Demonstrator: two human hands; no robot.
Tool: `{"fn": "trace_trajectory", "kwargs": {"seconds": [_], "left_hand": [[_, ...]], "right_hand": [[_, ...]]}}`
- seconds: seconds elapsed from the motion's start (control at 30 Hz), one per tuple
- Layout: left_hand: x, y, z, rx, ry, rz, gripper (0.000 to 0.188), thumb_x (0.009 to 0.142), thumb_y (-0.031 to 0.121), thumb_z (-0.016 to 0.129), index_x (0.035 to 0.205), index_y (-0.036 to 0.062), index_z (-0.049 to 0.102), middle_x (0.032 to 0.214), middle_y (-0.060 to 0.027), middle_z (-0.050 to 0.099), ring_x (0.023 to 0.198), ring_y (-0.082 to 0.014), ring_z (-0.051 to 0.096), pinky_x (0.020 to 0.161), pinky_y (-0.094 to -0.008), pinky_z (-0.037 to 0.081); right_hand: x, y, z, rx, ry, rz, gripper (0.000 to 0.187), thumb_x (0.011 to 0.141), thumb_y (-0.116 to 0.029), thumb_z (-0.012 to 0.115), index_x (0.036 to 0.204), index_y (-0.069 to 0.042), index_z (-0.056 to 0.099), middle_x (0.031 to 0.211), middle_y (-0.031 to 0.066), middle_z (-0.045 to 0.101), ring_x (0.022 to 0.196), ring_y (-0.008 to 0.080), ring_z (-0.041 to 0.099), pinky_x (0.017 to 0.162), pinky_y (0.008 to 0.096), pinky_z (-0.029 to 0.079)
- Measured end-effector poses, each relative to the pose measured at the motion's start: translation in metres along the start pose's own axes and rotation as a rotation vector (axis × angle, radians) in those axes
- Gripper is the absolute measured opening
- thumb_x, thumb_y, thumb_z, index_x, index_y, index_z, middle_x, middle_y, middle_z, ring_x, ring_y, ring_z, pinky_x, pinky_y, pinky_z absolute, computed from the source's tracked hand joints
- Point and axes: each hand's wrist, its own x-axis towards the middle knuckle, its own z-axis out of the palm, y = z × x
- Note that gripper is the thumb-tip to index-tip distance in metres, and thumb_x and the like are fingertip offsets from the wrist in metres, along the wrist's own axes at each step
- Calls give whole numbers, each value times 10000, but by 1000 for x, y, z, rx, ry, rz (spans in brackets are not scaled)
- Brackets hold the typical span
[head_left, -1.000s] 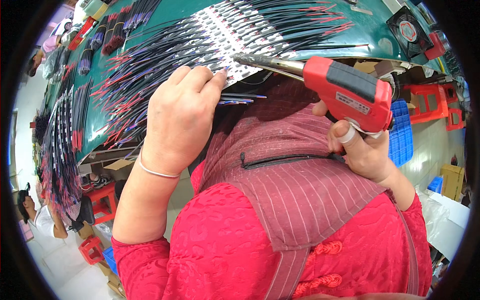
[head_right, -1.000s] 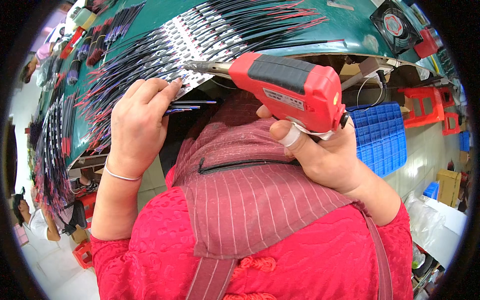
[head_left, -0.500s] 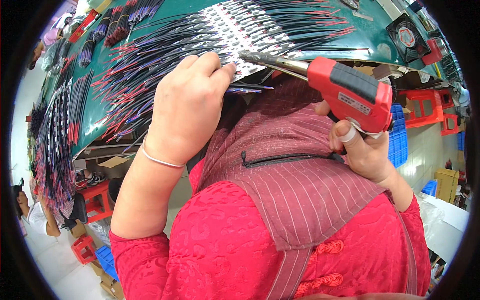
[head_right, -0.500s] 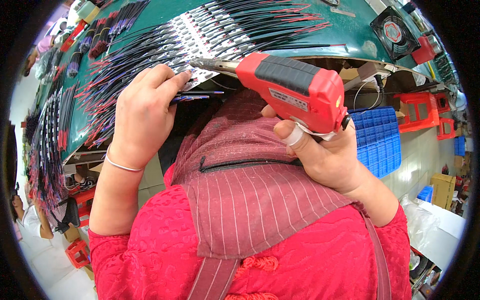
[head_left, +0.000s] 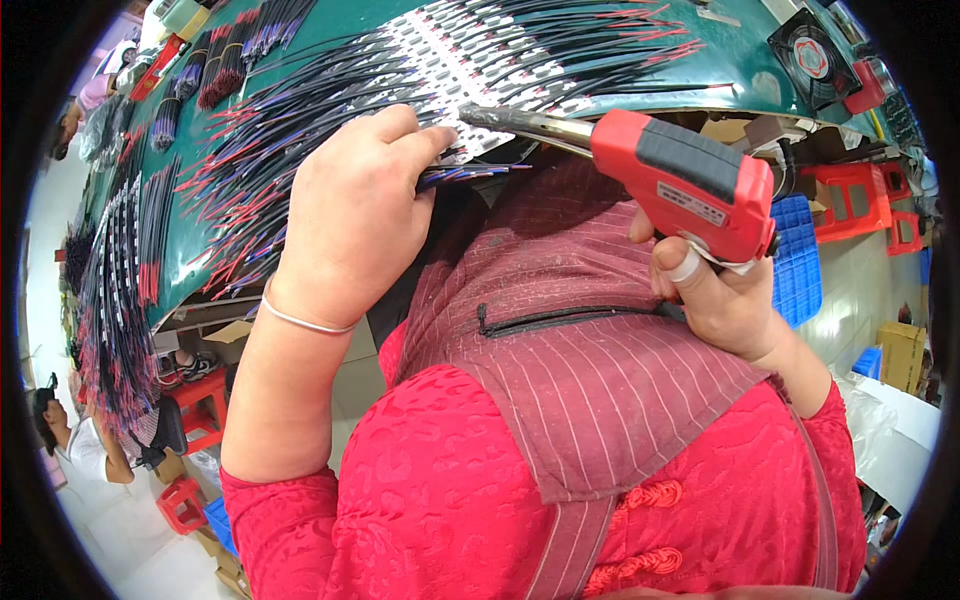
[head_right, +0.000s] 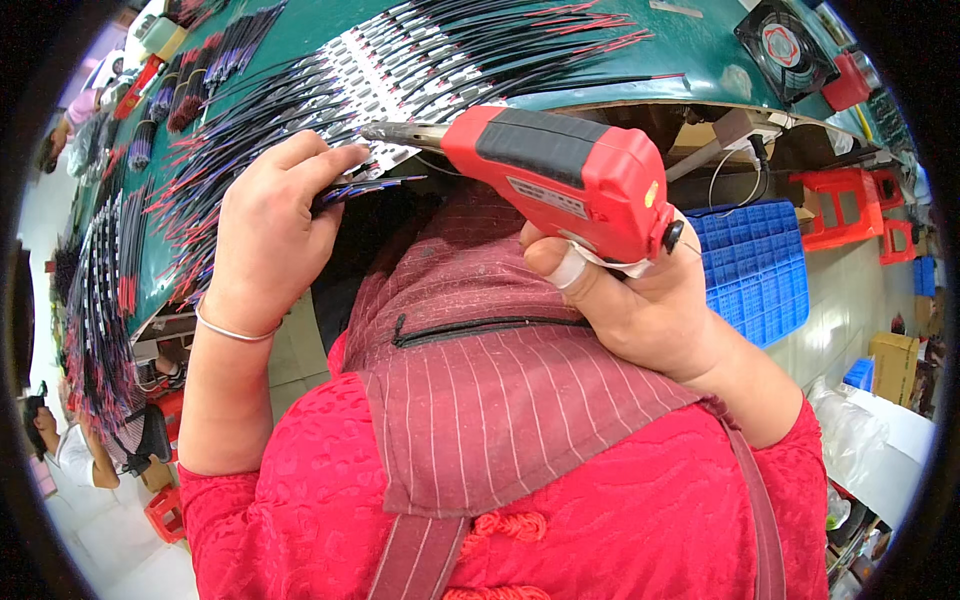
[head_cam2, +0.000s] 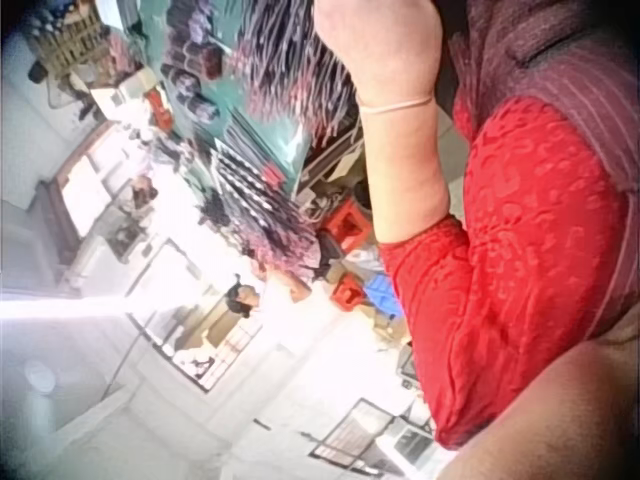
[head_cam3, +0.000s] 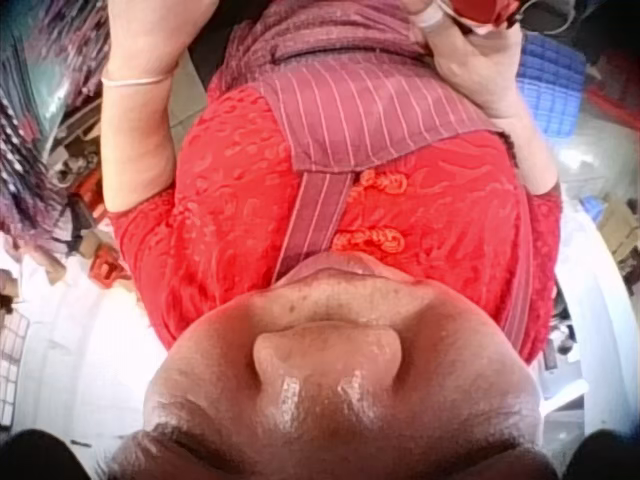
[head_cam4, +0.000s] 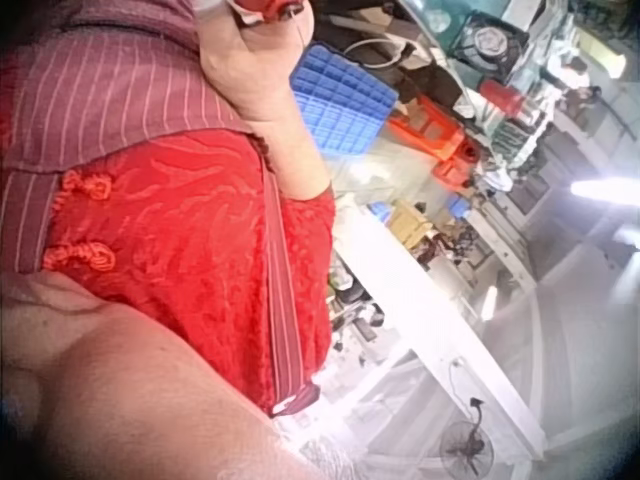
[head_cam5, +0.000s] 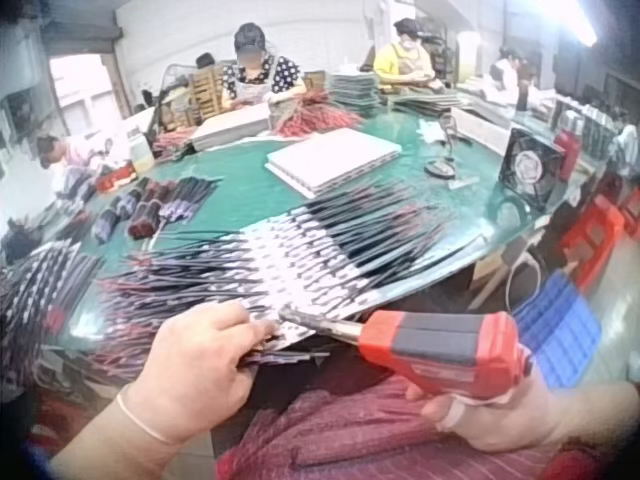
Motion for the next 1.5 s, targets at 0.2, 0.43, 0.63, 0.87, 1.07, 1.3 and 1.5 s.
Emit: {"fn": "trace_trajectory", "kwargs": {"seconds": [0.2, 0.43, 0.63, 0.87, 1.07, 1.3, 1.5], "left_hand": [[3, 5, -2, 14, -19, -22, 356, 697, -50, 666, 1037, 55, 678, 856, -114, 570, 826, -325, 600, 730, -398, 495], [2, 7, -1, 39, -23, -16, 350, 705, -44, 661, 1042, 51, 682, 865, -112, 573, 843, -319, 604, 740, -400, 499], [2, 9, 0, 60, -16, -18, 359, 701, -36, 664, 1048, 54, 687, 865, -111, 571, 848, -316, 605, 742, -402, 500], [4, 10, -2, 89, -22, -9, 368, 690, -35, 672, 1045, 56, 689, 861, -110, 566, 850, -315, 600, 741, -407, 501], [4, 11, -2, 84, -30, -22, 381, 688, -35, 683, 1056, 64, 689, 872, -103, 573, 847, -314, 601, 743, -405, 500], [5, 12, -4, 89, -44, -20, 394, 685, -40, 684, 1065, 65, 688, 875, -104, 575, 847, -314, 604, 745, -404, 499], [5, 13, -6, 88, -66, -33, 401, 688, -47, 678, 1073, 65, 690, 882, -102, 581, 846, -313, 605, 744, -402, 499]], "right_hand": [[3, -2, 1, 52, -26, 13, 201, 898, -26, 704, 1091, -16, 648, 939, 42, 684, 843, 101, 643, 758, 257, 528], [2, -3, 2, 91, -20, 53, 207, 895, -15, 702, 1096, -17, 651, 960, 41, 687, 862, 100, 652, 780, 262, 536], [3, -1, 2, 67, -12, 20, 228, 891, -6, 703, 1113, -10, 654, 983, 49, 701, 871, 106, 665, 782, 262, 542], [1, 4, -5, -24, -80, -17, 273, 887, 16, 697, 1153, -4, 639, 982, 64, 713, 855, 113, 675, 798, 261, 548], [5, -1, 1, 114, -38, -7, 342, 895, -6, 695, 1226, -4, 609, 1103, 94, 697, 984, 134, 660, 868, 280, 534], [3, 4, -5, 98, -58, -46, 338, 908, -31, 688, 1236, -4, 608, 1139, 102, 690, 1025, 148, 649, 899, 299, 525], [3, -1, -4, 99, -51, -3, 349, 913, -36, 688, 1250, -1, 602, 1143, 105, 686, 1039, 153, 646, 911, 295, 521]]}}
